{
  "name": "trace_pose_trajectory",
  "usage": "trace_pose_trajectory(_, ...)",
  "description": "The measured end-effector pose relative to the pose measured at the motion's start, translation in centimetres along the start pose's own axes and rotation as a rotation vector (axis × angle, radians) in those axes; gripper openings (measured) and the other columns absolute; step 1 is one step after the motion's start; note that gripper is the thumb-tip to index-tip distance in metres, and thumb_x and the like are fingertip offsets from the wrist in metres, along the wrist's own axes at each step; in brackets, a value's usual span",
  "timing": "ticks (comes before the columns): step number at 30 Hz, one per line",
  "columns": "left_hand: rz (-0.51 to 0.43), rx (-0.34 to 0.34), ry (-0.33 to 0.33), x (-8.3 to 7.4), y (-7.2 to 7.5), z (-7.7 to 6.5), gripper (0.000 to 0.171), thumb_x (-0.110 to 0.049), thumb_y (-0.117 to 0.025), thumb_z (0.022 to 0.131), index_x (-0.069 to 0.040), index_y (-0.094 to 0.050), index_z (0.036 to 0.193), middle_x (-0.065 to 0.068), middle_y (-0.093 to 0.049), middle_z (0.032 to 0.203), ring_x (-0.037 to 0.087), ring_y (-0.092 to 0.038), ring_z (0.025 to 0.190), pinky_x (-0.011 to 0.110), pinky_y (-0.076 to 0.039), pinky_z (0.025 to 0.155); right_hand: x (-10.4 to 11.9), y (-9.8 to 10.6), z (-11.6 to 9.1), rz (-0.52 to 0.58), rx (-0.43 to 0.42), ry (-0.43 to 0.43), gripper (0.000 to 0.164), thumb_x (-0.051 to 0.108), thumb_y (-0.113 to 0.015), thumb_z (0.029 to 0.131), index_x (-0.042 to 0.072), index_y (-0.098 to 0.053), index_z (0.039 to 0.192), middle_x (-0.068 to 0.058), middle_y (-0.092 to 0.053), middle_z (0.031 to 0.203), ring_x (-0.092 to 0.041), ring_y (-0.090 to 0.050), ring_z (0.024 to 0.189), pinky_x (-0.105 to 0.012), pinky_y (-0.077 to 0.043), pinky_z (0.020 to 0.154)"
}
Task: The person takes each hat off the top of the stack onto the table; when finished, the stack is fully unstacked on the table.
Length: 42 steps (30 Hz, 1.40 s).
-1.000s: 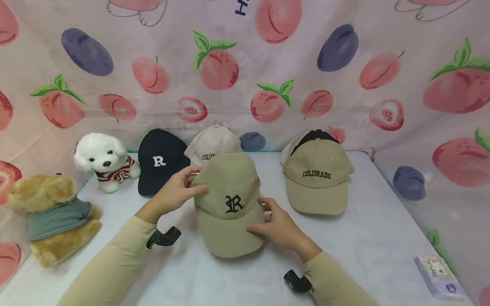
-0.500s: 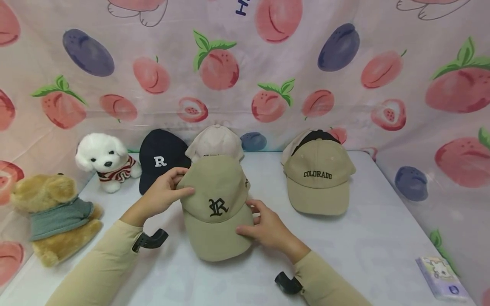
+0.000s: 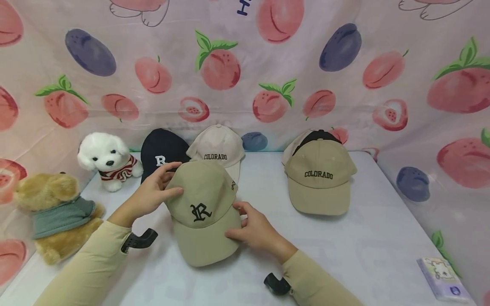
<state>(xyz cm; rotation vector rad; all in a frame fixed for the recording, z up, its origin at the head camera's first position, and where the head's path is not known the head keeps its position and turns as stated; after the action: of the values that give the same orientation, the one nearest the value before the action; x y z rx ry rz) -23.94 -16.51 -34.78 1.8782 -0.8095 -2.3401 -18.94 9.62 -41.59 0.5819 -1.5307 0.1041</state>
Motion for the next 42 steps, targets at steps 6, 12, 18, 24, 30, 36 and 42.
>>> trace_pose_trajectory(6,0.049,-0.022,0.013,0.1,1.1,-0.5,0.069,-0.009,-0.068,0.096,-0.01,-0.033,0.155,0.022,-0.055,0.133,0.034,-0.057,0.12,0.045,-0.051,0.093,0.4,-1.1,0.3,0.024,0.039,0.012,0.075,0.01,-0.082,0.082,-0.001,-0.043,0.144,-0.019,-0.048,0.131,-0.02,-0.067,0.091,-0.03,-0.054,0.071)
trace_pose_trajectory(12,0.085,-0.046,0.033,0.2,2.3,-1.2,0.068,-0.01,-0.068,0.096,-0.011,-0.035,0.156,0.022,-0.054,0.134,0.034,-0.057,0.119,0.046,-0.05,0.093,0.7,-2.1,0.5,0.023,0.093,0.047,0.078,0.009,-0.081,0.082,-0.001,-0.04,0.148,-0.018,-0.047,0.135,-0.02,-0.066,0.095,-0.03,-0.054,0.072)
trace_pose_trajectory(18,0.104,-0.06,0.027,0.3,3.2,-1.7,0.067,-0.007,-0.067,0.096,-0.009,-0.034,0.155,0.024,-0.053,0.133,0.035,-0.057,0.118,0.044,-0.05,0.092,1.0,-3.0,0.8,-0.017,0.087,0.067,0.076,0.008,-0.081,0.08,0.0,-0.043,0.146,-0.018,-0.048,0.133,-0.015,-0.064,0.087,-0.027,-0.052,0.069)
trace_pose_trajectory(24,0.127,-0.075,0.032,0.2,4.1,-2.3,0.063,-0.004,-0.067,0.096,-0.006,-0.037,0.152,0.027,-0.049,0.136,0.038,-0.055,0.12,0.049,-0.048,0.094,1.3,-4.0,1.4,-0.034,0.084,0.055,0.077,0.009,-0.082,0.08,0.001,-0.044,0.146,-0.015,-0.05,0.13,-0.013,-0.063,0.084,-0.026,-0.051,0.067)
trace_pose_trajectory(30,0.152,-0.065,0.055,0.3,5.0,-3.2,0.064,-0.008,-0.065,0.098,-0.009,-0.035,0.154,0.026,-0.048,0.139,0.038,-0.052,0.125,0.052,-0.046,0.097,1.7,-5.1,1.9,-0.001,0.102,0.05,0.08,0.008,-0.081,0.079,-0.001,-0.042,0.149,-0.014,-0.052,0.132,-0.012,-0.064,0.084,-0.026,-0.051,0.067)
trace_pose_trajectory(36,0.185,-0.076,0.062,0.3,6.0,-3.9,0.064,-0.008,-0.066,0.097,-0.006,-0.035,0.154,0.026,-0.05,0.137,0.038,-0.052,0.124,0.048,-0.046,0.096,2.3,-6.3,2.2,0.027,0.105,0.066,0.08,0.004,-0.081,0.078,-0.001,-0.043,0.148,-0.013,-0.053,0.131,-0.012,-0.065,0.084,-0.026,-0.052,0.066)
trace_pose_trajectory(42,0.215,-0.109,0.052,0.4,7.1,-4.3,0.063,-0.003,-0.066,0.095,-0.002,-0.037,0.151,0.027,-0.05,0.133,0.033,-0.057,0.109,0.029,-0.051,0.084,2.8,-7.3,2.8,0.016,0.116,0.06,0.077,0.004,-0.081,0.079,0.0,-0.044,0.146,-0.014,-0.054,0.13,-0.013,-0.067,0.087,-0.026,-0.052,0.067)
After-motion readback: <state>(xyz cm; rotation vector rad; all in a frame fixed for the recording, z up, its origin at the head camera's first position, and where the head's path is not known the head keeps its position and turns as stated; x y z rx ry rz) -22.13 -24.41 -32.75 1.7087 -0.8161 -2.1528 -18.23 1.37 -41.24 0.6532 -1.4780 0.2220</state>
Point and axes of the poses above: each hand's wrist, its own z-axis towards the middle knuckle, its own y-axis out of the back of the hand, x = y × z, the point moved 6 cm from there along z, towards the middle knuckle
